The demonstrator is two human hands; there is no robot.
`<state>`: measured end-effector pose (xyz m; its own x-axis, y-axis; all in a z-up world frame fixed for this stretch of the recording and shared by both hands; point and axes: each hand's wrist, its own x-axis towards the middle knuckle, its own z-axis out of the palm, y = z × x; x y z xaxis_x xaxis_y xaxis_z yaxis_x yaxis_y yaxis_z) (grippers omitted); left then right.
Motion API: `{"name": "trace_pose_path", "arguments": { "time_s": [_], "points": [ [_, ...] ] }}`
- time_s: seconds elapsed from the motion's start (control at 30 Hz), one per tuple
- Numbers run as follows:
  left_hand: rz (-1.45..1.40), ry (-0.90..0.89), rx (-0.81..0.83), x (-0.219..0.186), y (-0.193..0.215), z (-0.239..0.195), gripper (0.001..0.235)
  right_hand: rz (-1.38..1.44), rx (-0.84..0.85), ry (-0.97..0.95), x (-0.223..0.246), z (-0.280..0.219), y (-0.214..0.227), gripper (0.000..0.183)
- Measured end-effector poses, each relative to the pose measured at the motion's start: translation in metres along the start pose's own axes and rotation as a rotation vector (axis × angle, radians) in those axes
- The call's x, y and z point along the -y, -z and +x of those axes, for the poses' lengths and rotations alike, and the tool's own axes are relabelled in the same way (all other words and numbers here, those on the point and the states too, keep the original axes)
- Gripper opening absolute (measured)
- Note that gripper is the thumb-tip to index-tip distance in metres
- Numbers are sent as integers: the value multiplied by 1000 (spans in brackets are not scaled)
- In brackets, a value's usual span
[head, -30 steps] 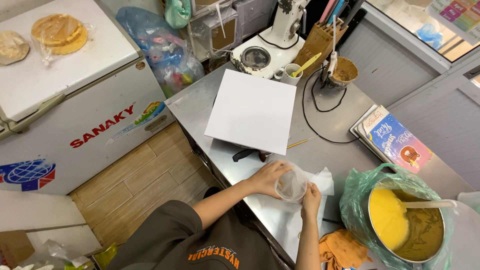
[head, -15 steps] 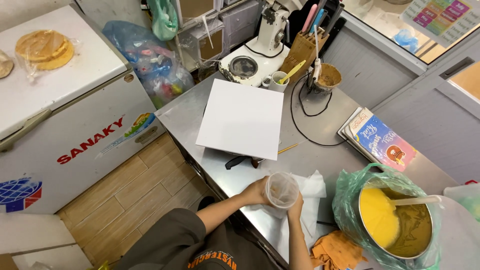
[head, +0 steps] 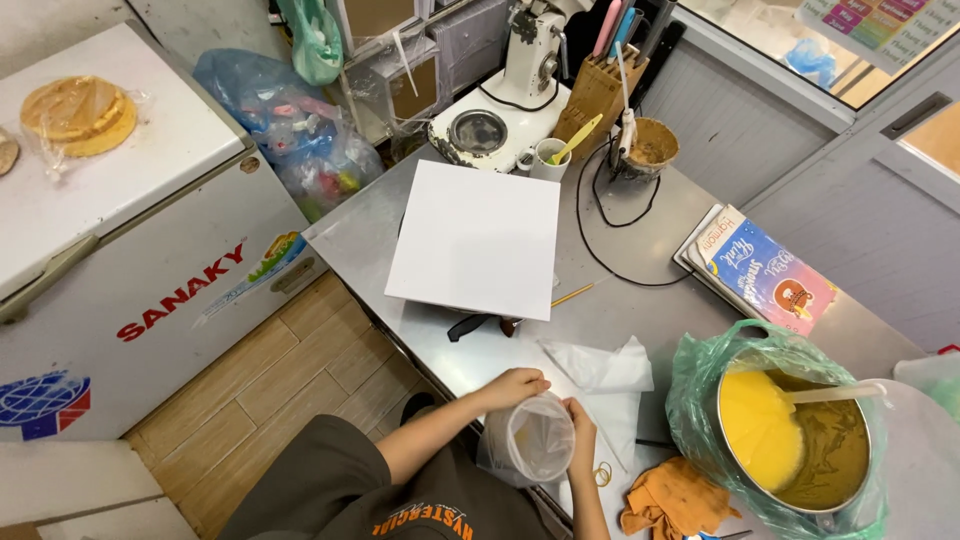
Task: The recorder prepares a piping bag by filling it with yellow frosting using a spatula.
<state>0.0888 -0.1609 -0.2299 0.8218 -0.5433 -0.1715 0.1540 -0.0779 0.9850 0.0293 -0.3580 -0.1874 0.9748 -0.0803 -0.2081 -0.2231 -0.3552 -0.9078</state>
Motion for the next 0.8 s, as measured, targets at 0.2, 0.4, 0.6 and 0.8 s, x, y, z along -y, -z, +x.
{"name": "trace_pose_path", "arguments": {
  "time_s": [0.2, 0.4, 0.6, 0.8],
  "points": [
    [352, 82, -324, -24, -8, -36, 43, 27, 82, 145, -14, -17, -14, 13],
    [590, 207, -362, -44, -3, -60, 42, 413, 342, -243, -7, 1, -27, 35],
    [512, -224, -551, -112, 7, -67, 36, 254, 234, -45, -34, 5, -20, 22],
    [1230, -35, 356, -122, -38, -54, 19, 29, 174, 14, -23, 18, -21, 25]
  ]
}}
